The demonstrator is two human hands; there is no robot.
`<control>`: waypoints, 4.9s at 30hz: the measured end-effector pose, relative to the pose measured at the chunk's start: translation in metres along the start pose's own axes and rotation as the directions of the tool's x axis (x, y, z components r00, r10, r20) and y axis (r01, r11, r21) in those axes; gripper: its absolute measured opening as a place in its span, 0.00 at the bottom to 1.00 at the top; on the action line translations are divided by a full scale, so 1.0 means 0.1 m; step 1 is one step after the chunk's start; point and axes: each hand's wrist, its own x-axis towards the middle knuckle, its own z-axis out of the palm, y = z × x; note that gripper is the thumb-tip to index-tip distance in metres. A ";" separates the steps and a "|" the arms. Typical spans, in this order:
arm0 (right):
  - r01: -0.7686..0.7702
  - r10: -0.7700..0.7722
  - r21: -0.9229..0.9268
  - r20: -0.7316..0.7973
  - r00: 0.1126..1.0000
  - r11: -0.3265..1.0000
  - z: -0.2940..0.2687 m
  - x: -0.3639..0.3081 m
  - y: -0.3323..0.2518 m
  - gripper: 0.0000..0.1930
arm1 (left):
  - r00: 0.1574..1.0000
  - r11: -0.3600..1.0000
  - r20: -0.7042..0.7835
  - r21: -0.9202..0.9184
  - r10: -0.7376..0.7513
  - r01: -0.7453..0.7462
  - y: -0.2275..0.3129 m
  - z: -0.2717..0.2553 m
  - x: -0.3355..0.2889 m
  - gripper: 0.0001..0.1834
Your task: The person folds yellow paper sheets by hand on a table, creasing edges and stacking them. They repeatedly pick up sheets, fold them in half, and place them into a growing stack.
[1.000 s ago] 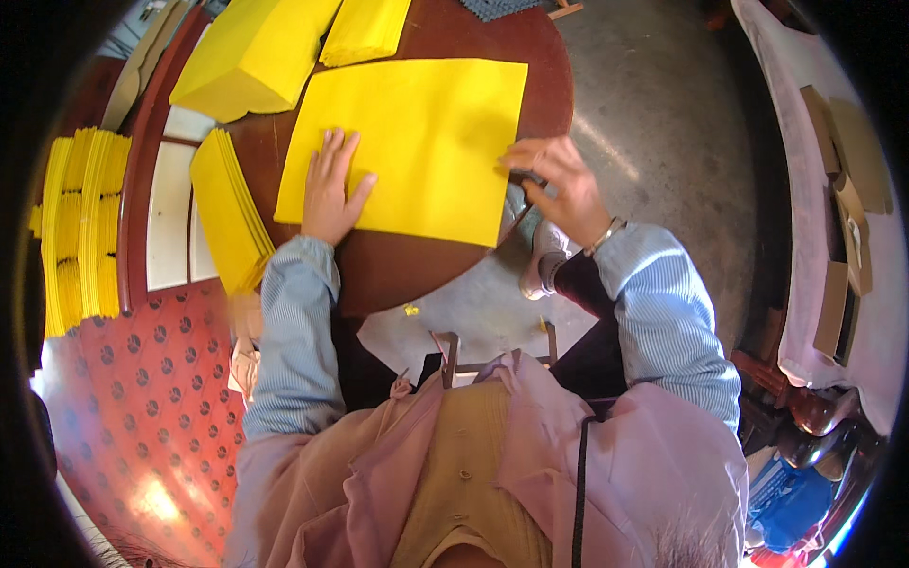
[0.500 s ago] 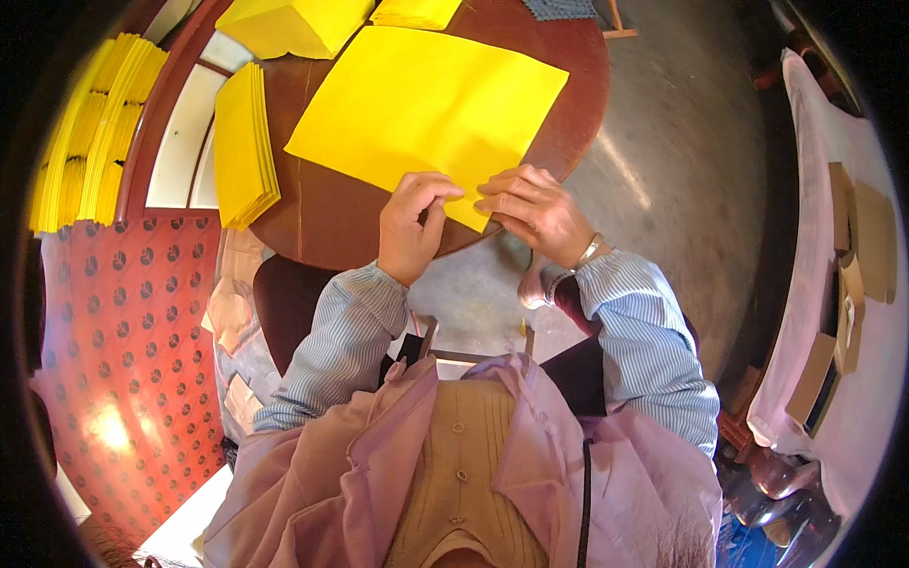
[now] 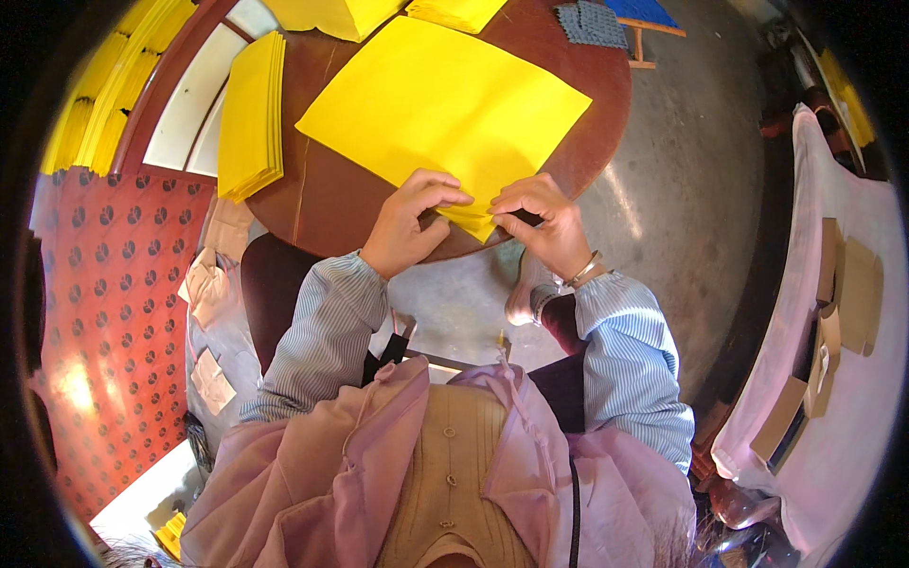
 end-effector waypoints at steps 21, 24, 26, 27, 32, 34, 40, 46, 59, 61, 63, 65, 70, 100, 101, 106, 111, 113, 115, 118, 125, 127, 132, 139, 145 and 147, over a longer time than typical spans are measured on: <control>0.161 -0.171 -0.192 -0.036 0.985 0.968 0.12 -0.17 -0.07 0.14 | 0.972 0.986 -0.169 -0.056 -0.162 0.155 -0.03 0.13 0.04 0.07; 0.102 -0.112 -0.119 -0.084 0.990 0.988 0.15 -0.18 -0.06 0.10 | 0.980 0.990 -0.147 -0.064 -0.137 0.129 -0.06 0.10 0.03 0.07; 0.007 -0.010 -0.022 -0.116 0.993 1.000 0.19 -0.18 -0.06 0.09 | 0.986 0.996 -0.142 -0.042 -0.086 0.081 -0.07 0.09 0.04 0.08; -0.060 0.063 0.035 -0.121 0.991 0.998 0.20 -0.19 -0.07 0.08 | 0.987 0.996 -0.130 -0.034 -0.091 0.088 -0.08 0.09 0.04 0.09; -0.132 0.142 0.074 -0.148 0.979 0.988 0.22 -0.19 -0.09 0.07 | 0.994 1.000 -0.109 -0.022 -0.020 0.018 -0.06 0.08 0.04 0.11; -0.151 0.163 0.084 -0.159 0.974 0.985 0.23 -0.18 -0.09 0.07 | 0.993 0.999 -0.110 -0.019 -0.029 0.027 -0.04 0.08 0.03 0.10; -0.114 0.105 -0.027 -0.218 0.970 0.993 0.25 -0.20 -0.09 0.07 | 0.972 0.996 -0.218 -0.009 -0.088 0.088 -0.01 0.20 0.06 0.08; 0.002 -0.009 -0.046 -0.163 0.987 0.999 0.26 -0.21 -0.10 0.07 | 0.964 0.987 -0.219 -0.093 -0.152 0.134 -0.02 0.17 0.08 0.07; -0.145 0.163 0.102 -0.193 0.968 0.984 0.29 -0.18 -0.03 0.07 | 0.980 0.995 -0.172 -0.040 -0.099 0.093 -0.01 0.14 0.06 0.08; -0.177 0.194 0.102 -0.198 0.961 0.979 0.28 -0.18 -0.06 0.07 | 0.968 0.991 -0.214 -0.047 -0.129 0.122 0.00 0.17 0.07 0.08; -0.151 0.162 0.067 -0.204 0.966 0.986 0.27 -0.18 -0.09 0.08 | 0.961 0.988 -0.232 -0.082 -0.150 0.134 0.00 0.18 0.09 0.08; -0.126 0.132 0.045 -0.196 0.972 0.991 0.27 -0.18 -0.11 0.08 | 0.959 0.985 -0.239 -0.121 -0.151 0.125 -0.02 0.16 0.09 0.08; -0.053 0.052 -0.003 -0.167 0.985 0.999 0.23 -0.17 -0.10 0.07 | 0.965 0.983 -0.204 -0.113 -0.163 0.142 -0.05 0.12 0.08 0.07; -0.166 0.178 0.081 -0.190 0.965 0.983 0.29 -0.16 -0.08 0.06 | 0.988 0.999 -0.153 -0.037 -0.007 0.001 -0.11 0.08 0.07 0.09; -0.170 0.182 0.077 -0.191 0.964 0.982 0.29 -0.16 -0.08 0.06 | 0.986 0.999 -0.164 -0.020 -0.037 0.034 -0.11 0.11 0.07 0.09; -0.189 0.213 0.127 -0.211 0.954 0.974 0.33 -0.18 -0.08 0.09 | 0.978 0.996 -0.191 -0.026 -0.089 0.086 -0.09 0.13 0.08 0.09; -0.142 0.152 0.062 -0.201 0.968 0.988 0.31 -0.19 -0.07 0.10 | 0.973 0.985 -0.167 -0.094 -0.160 0.146 -0.07 0.11 0.09 0.08; -0.139 0.143 0.037 -0.190 0.971 0.990 0.30 -0.18 -0.09 0.10 | 0.971 0.983 -0.163 -0.093 -0.174 0.161 -0.07 0.11 0.09 0.08; -0.147 0.150 0.028 -0.179 0.972 0.989 0.29 -0.18 -0.11 0.10 | 0.970 0.981 -0.161 -0.100 -0.180 0.166 -0.06 0.10 0.09 0.08; -0.133 0.134 0.018 -0.173 0.976 0.991 0.29 -0.18 -0.13 0.11 | 0.970 0.980 -0.164 -0.118 -0.180 0.161 -0.06 0.10 0.09 0.08; -0.163 0.167 0.038 -0.151 0.974 0.986 0.28 -0.18 -0.13 0.11 | 0.967 0.978 -0.167 -0.116 -0.193 0.175 -0.06 0.11 0.09 0.08; -0.197 0.200 0.035 -0.122 0.972 0.980 0.26 -0.19 -0.11 0.09 | 0.967 0.979 -0.171 -0.110 -0.191 0.174 -0.06 0.11 0.09 0.08; -0.213 0.218 0.046 -0.131 0.967 0.976 0.26 -0.19 -0.07 0.07 | 0.968 0.980 -0.169 -0.103 -0.184 0.169 -0.06 0.10 0.08 0.07; -0.252 0.260 0.073 -0.137 0.956 0.965 0.27 -0.18 -0.06 0.06 | 0.993 0.991 -0.044 -0.073 -0.112 0.109 -0.08 -0.01 0.06 0.11; -0.218 0.234 0.100 -0.192 0.953 0.971 0.30 -0.16 -0.07 0.07 | 0.994 0.991 -0.019 -0.072 -0.111 0.110 -0.07 -0.04 0.06 0.12; -0.209 0.224 0.094 -0.201 0.954 0.973 0.30 -0.16 -0.07 0.07 | 0.991 0.988 -0.012 -0.080 -0.130 0.129 -0.07 -0.04 0.06 0.12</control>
